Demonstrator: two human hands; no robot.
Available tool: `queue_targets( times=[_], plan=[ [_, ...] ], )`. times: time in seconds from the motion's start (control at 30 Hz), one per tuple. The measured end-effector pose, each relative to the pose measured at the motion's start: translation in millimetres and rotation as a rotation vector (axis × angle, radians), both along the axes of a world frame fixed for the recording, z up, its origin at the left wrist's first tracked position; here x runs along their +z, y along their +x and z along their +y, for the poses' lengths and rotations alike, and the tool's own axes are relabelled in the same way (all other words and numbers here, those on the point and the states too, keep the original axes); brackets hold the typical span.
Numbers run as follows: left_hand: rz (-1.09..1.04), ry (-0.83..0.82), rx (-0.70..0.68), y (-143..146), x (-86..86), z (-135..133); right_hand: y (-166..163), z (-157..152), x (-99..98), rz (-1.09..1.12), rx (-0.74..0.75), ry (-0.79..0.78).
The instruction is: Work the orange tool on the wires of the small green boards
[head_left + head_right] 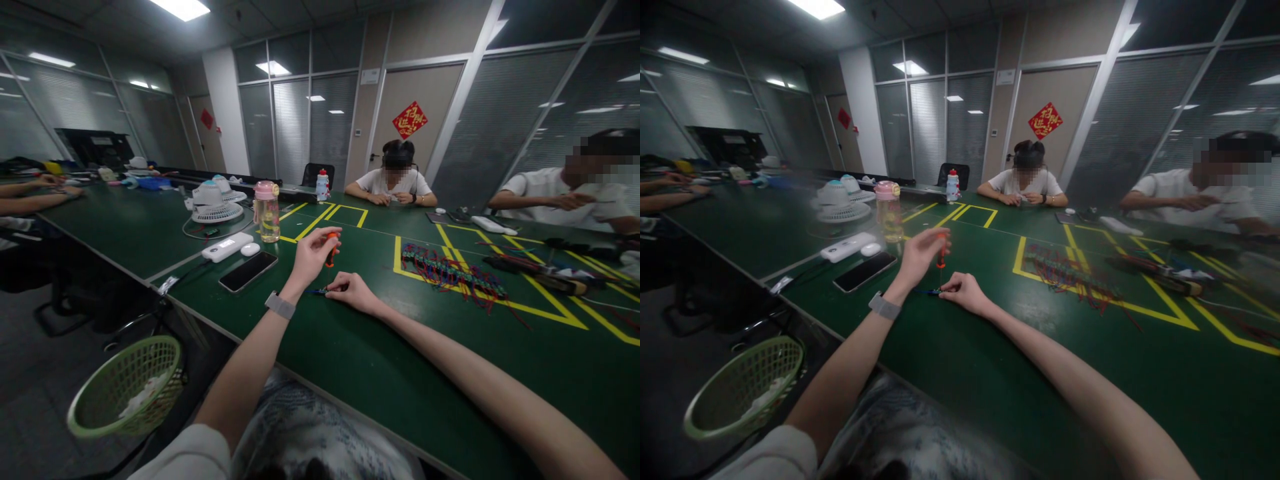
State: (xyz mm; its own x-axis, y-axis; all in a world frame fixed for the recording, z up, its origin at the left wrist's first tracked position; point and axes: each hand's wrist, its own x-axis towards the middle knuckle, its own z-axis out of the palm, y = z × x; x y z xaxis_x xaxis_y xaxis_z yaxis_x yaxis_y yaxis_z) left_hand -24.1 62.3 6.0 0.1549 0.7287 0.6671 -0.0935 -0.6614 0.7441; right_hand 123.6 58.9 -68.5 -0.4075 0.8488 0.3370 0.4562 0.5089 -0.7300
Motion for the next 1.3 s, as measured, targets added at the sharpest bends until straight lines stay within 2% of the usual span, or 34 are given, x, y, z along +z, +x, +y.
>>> queue_targets(
  times=[0.1,0.17,0.23,0.4,0.47,0.53,0.67,0.73,0.8,0.97,1.03,1.07,1.13,1.17,1.3],
  plan=[
    [0.083,0.128,0.224,-2.1,-0.7,-0.9,-0.2,0.5,-1.1,-0.007,-0.002,0.009],
    [0.131,0.183,0.272,-2.9,-1.2,-1.3,-0.4,0.3,-0.9,-0.006,-0.004,0.007],
    [0.141,0.171,0.195,-2.8,-1.4,-0.9,-0.6,-0.1,-0.3,-0.002,-0.007,0.001],
    [-0.018,-0.067,-0.213,-1.7,-0.3,2.8,-0.9,-0.7,0.9,0.006,-0.004,-0.014],
    [-0.056,-0.11,-0.233,-2.4,0.2,3.8,-1.0,-0.9,0.8,0.013,-0.008,-0.015],
    [-0.06,-0.086,-0.139,-3.5,0.5,3.9,-1.1,-1.2,0.3,0.016,-0.016,-0.016],
    [0.02,0.053,0.156,-4.8,0.5,3.1,-0.9,-1.6,-0.8,0.015,-0.019,-0.012],
    [0.062,0.088,0.197,-5.3,0.5,3.7,-0.9,-1.7,-0.9,0.014,-0.014,-0.009],
    [0.067,0.073,0.105,-6.3,0.9,4.7,-1.0,-1.9,-0.6,0.012,-0.012,-0.009],
    [-0.061,-0.192,-0.488,-12.0,4.2,2.4,-1.5,-2.4,-0.3,0.015,-0.004,0.003],
    [-0.071,-0.267,-0.615,-13.1,5.1,-0.6,-1.4,-2.1,-1.2,0.031,-0.004,0.004],
    [-0.069,-0.275,-0.632,-12.8,5.1,-1.9,-1.2,-1.9,-1.8,0.038,-0.003,0.002],
    [-0.064,-0.242,-0.556,-10.4,4.1,-3.3,-0.9,-1.3,-2.9,0.041,0.001,0.005],
    [-0.058,-0.203,-0.455,-8.7,3.2,-3.5,-0.8,-1.1,-3.2,0.038,0.002,0.009],
    [0.031,0.087,0.2,-5.2,-0.1,-3.6,-0.4,-0.4,-3.7,0.022,-0.008,0.017]
  ],
)
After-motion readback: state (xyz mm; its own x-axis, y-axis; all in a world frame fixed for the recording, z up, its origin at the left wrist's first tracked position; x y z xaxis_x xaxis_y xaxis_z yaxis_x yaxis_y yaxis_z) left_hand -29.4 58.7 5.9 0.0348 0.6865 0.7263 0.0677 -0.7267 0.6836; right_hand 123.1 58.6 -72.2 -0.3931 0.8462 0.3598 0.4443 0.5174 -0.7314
